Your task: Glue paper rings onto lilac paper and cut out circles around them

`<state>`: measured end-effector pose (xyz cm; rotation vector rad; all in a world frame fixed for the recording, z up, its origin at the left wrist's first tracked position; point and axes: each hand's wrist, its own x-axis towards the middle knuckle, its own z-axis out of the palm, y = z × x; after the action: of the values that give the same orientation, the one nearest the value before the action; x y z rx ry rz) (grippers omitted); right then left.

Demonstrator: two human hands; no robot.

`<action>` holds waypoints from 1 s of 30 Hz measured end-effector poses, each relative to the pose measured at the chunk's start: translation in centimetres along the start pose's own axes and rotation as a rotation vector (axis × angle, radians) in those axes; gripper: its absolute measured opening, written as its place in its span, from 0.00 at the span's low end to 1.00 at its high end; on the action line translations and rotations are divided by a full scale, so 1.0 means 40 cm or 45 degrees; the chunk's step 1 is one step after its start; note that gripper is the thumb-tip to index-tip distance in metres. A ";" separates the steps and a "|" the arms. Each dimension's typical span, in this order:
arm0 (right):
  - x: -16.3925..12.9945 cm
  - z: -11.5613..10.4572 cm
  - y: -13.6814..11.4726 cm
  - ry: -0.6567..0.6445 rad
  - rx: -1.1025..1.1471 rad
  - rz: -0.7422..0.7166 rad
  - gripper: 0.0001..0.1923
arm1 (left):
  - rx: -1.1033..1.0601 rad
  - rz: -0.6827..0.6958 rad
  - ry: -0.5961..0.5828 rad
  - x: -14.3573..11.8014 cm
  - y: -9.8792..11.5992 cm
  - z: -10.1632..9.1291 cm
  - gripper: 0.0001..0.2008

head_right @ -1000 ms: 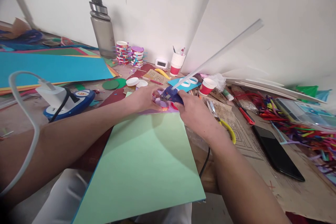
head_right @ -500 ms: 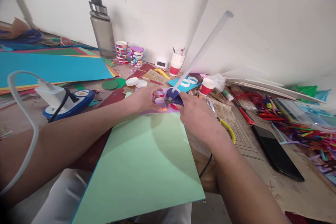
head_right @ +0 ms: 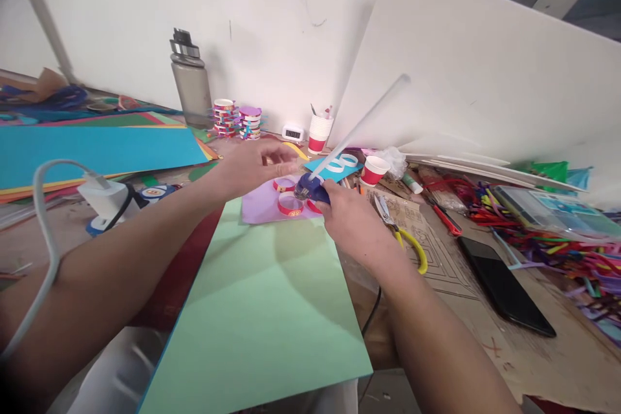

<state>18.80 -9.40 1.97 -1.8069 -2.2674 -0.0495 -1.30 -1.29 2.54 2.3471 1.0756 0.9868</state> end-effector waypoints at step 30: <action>0.014 0.011 0.009 -0.002 0.109 0.046 0.16 | -0.071 0.001 -0.268 0.012 -0.085 0.012 0.22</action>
<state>18.94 -8.72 1.60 -1.8040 -2.2017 0.0550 -2.46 1.22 0.43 2.3437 0.9537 0.7402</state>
